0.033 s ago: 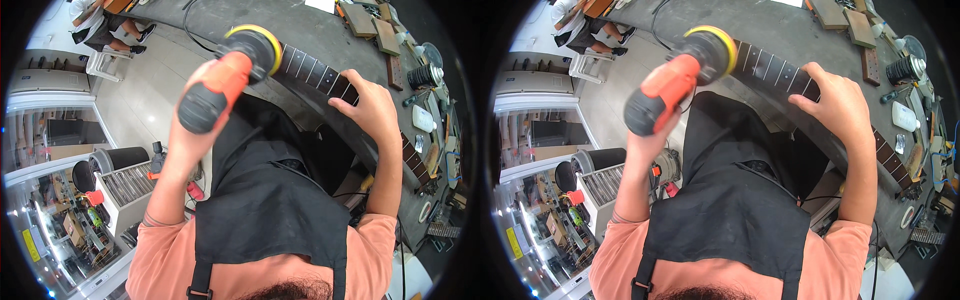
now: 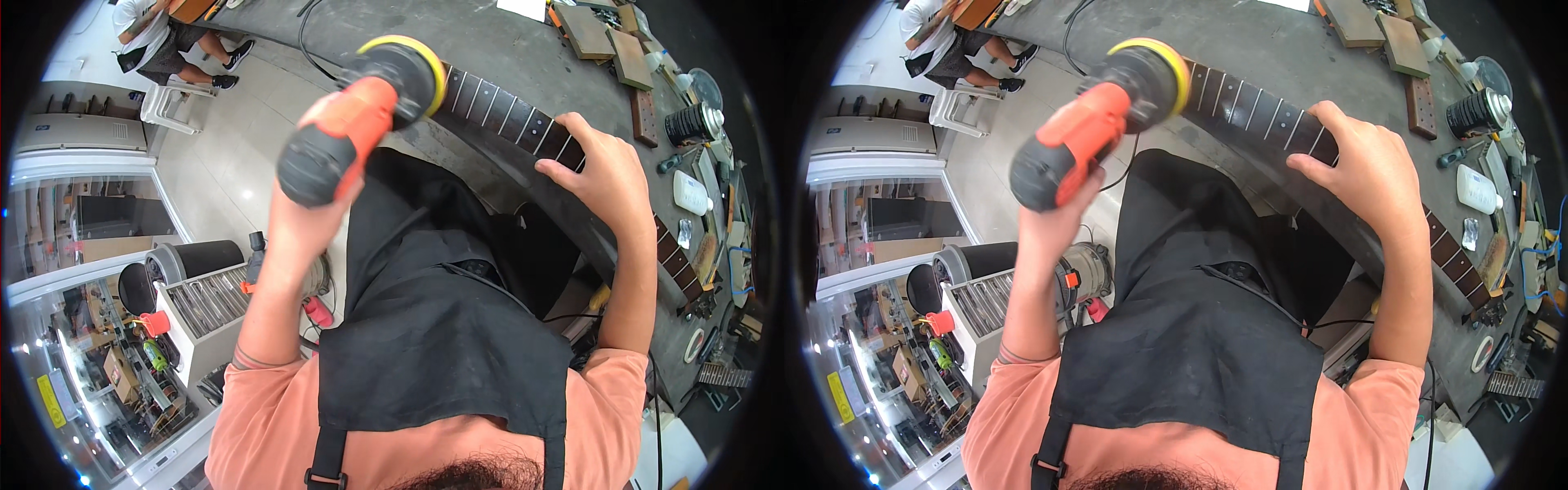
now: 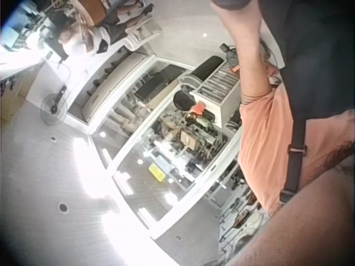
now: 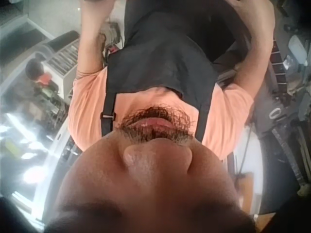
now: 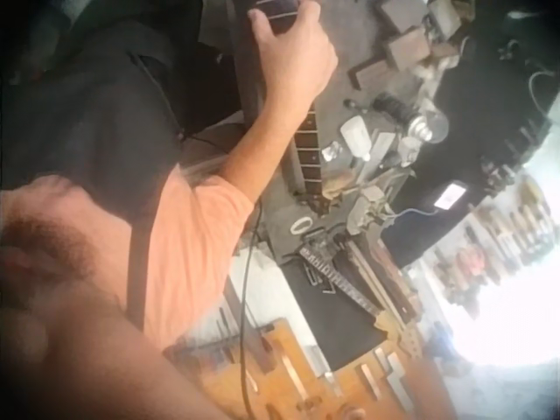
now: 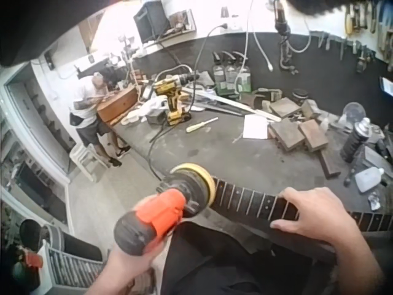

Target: The person wipes a guitar neck with a white cloth, then uses an orbital sander to smooth the fretboard surface. The person holds the neck with one hand while operating the sander with the other, moving the tool along the length of the wood.

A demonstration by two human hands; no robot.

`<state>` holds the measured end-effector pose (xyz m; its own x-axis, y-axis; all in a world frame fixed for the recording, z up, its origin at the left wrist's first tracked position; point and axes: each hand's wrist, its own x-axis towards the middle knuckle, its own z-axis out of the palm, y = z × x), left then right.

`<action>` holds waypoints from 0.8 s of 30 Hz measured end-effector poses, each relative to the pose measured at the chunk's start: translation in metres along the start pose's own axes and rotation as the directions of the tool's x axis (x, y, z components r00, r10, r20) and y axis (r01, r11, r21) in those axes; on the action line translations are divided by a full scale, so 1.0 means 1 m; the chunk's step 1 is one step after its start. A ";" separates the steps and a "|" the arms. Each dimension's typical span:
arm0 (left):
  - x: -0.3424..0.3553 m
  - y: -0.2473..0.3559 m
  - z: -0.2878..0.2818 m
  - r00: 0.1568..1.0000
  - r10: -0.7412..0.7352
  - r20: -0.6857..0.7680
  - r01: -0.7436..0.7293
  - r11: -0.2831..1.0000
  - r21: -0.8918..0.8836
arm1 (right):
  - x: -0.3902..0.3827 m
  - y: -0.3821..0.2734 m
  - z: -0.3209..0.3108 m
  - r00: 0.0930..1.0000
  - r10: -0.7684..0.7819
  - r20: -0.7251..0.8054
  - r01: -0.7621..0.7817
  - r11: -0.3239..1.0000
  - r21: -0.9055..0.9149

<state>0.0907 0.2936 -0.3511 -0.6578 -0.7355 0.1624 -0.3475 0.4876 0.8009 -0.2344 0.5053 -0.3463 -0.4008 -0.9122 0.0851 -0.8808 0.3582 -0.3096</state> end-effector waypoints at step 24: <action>0.015 0.041 -0.003 0.996 0.089 0.031 -0.091 0.991 0.093 | -0.003 -0.005 -0.001 0.999 0.028 0.018 -0.027 0.999 -0.043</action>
<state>0.0689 0.3014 -0.3140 -0.7065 -0.6743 0.2149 -0.3467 0.5944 0.7256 -0.2291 0.5064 -0.3444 -0.4205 -0.9054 0.0595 -0.8799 0.3908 -0.2703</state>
